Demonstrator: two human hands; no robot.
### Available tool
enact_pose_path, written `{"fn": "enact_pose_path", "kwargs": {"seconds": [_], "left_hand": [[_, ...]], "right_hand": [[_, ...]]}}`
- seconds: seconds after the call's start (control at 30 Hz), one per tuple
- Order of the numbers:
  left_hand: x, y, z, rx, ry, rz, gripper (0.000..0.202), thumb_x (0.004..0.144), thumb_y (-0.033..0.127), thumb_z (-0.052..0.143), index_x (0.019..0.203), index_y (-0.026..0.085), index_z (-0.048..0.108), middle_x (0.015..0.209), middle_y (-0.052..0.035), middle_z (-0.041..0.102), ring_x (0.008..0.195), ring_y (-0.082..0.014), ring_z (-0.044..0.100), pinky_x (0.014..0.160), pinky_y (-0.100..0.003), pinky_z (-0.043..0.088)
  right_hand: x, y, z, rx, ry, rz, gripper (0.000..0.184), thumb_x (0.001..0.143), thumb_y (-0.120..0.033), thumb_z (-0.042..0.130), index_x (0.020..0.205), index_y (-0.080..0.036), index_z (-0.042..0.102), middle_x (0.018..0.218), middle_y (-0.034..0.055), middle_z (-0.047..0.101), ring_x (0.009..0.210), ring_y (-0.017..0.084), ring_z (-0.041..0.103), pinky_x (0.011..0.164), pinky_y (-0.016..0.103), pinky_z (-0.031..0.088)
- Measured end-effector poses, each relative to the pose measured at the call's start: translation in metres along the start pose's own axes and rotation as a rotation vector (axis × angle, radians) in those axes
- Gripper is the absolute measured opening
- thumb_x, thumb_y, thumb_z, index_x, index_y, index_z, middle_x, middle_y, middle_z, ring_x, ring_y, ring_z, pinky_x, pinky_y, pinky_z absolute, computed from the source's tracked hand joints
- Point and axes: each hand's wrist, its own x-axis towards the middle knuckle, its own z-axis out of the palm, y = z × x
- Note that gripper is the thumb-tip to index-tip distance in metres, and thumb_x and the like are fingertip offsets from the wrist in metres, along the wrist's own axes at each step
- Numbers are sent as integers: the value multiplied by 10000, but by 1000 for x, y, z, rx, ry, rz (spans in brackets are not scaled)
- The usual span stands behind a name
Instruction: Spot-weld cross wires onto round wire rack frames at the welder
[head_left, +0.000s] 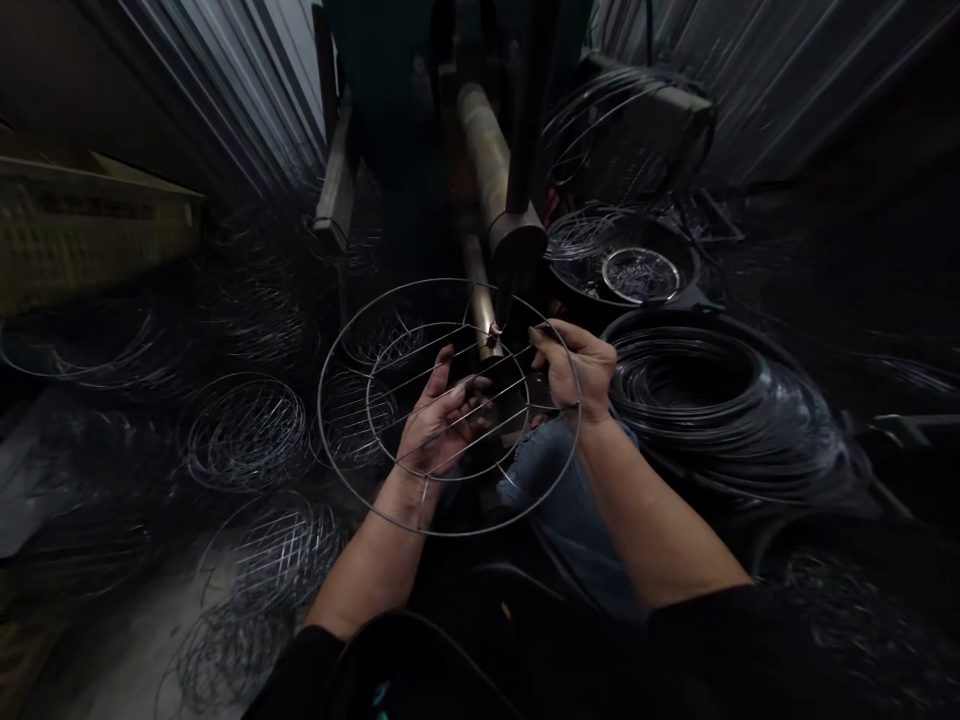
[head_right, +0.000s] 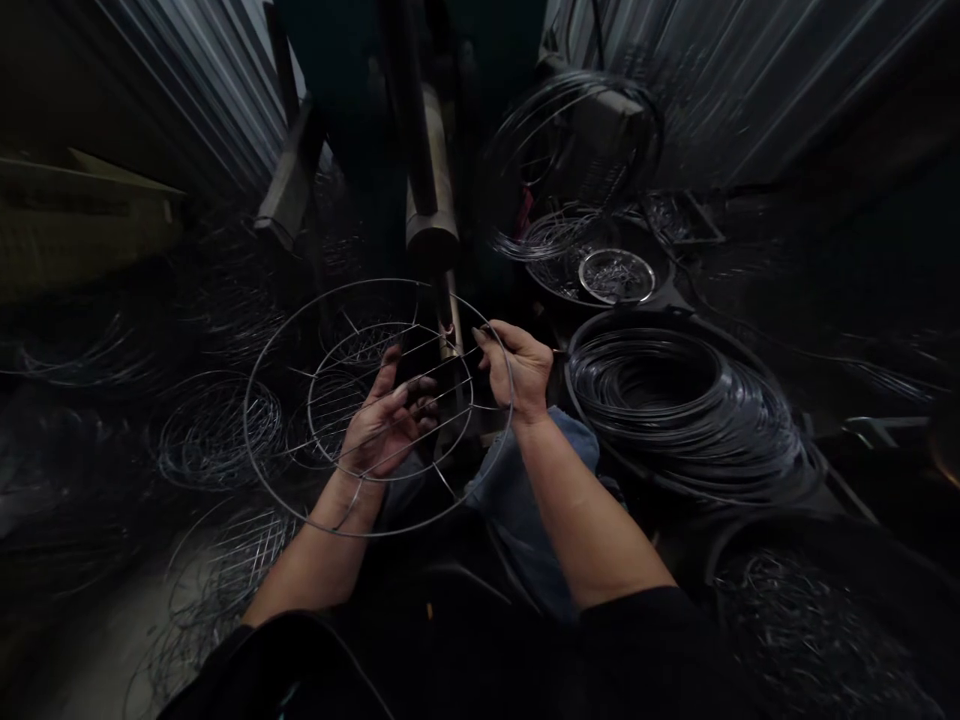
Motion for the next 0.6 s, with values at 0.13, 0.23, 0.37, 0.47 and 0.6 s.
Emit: {"fn": "enact_pose_path", "kwargs": {"seconds": [0.13,0.23,0.37,0.47,0.6], "left_hand": [[3,-4,-4,-20,0,-2,711,806,152,646,1421,394,383,995,-42,682,793,-159,676,675,-257,528],[4,-6,-7,-11,-6,5,716,800,156,653,1421,393,388,990,-37,684,796,-156,681,693,-253,532],[4,-8,-10,-4,-34,8,712,800,156,655,1418,395,395,977,-30,681,791,-152,682,703,-256,534],[3,-9,-12,-6,-65,24,690,811,151,634,1414,392,401,979,-34,682,787,-157,682,703,-268,535],[1,-12,-15,11,-80,31,694,809,136,615,1415,395,396,1000,-30,685,797,-155,681,714,-273,537]], "right_hand": [[1,2,2,-26,4,26,224,615,-366,759,730,-180,712,484,-59,541,420,81,454,439,241,380],[0,4,1,-36,0,32,223,619,-366,754,734,-180,712,479,-63,532,415,79,452,436,237,372],[-4,4,-2,-39,-1,25,212,629,-362,753,728,-180,709,459,-67,518,407,80,439,436,235,360],[-8,4,-4,-48,-17,-12,188,650,-350,748,711,-177,707,447,-68,499,408,76,427,439,231,349],[-11,7,-6,-48,-13,-61,179,673,-345,746,686,-177,684,473,-68,499,410,70,421,435,229,341]]}}
